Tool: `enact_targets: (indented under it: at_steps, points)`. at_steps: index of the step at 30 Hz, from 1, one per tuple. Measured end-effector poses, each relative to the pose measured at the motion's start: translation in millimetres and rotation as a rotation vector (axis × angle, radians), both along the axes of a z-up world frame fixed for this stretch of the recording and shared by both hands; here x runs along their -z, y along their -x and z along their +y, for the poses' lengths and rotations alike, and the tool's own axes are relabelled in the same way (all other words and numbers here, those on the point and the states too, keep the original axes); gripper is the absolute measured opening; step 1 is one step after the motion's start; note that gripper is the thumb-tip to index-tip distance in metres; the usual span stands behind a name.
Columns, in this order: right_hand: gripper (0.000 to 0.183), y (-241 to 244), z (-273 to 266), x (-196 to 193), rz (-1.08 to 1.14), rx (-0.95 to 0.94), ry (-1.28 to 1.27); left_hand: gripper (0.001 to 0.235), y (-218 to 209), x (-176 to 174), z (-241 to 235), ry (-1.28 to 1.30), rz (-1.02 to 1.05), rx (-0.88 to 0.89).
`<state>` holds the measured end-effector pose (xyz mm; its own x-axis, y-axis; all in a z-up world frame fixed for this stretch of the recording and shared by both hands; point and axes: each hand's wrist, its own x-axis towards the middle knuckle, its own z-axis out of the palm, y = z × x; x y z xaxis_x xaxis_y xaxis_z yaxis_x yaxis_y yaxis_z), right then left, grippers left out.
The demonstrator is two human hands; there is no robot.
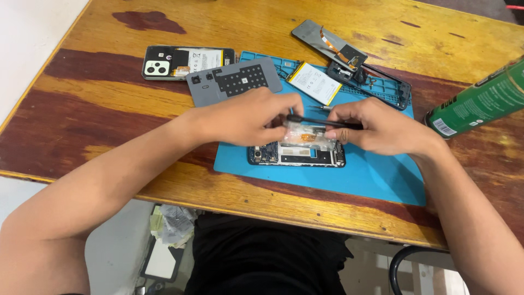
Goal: The person cleans the interior of a disassembled smartphone using a brush and compressed air. They repeatedly brush the internal frame and components while occasionally spraying compressed air to remove debris.
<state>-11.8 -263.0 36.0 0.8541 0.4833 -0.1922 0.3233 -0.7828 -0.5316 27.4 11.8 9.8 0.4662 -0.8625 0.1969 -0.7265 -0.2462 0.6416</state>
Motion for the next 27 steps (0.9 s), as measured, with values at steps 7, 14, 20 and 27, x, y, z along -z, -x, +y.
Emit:
enact_targets:
  at_steps: [7,14,20,27]
  points:
    - [0.026,-4.4,5.2,7.0,-0.13,-0.042,0.078,0.041,9.8,-8.1,5.5,0.126,-0.113,-0.044]
    - [0.028,-5.6,0.9,16.6,-0.108,0.028,0.07,0.02,35.4,1.8,-10.5,0.136,-0.814,0.099]
    - [0.036,-7.2,1.8,8.0,-0.159,0.072,0.103,0.041,29.6,15.1,-13.6,-0.044,-0.683,0.086]
    - [0.035,-17.5,-49.2,-10.5,-0.166,0.156,0.256,0.05,11.0,16.4,-4.2,-0.1,-0.492,0.109]
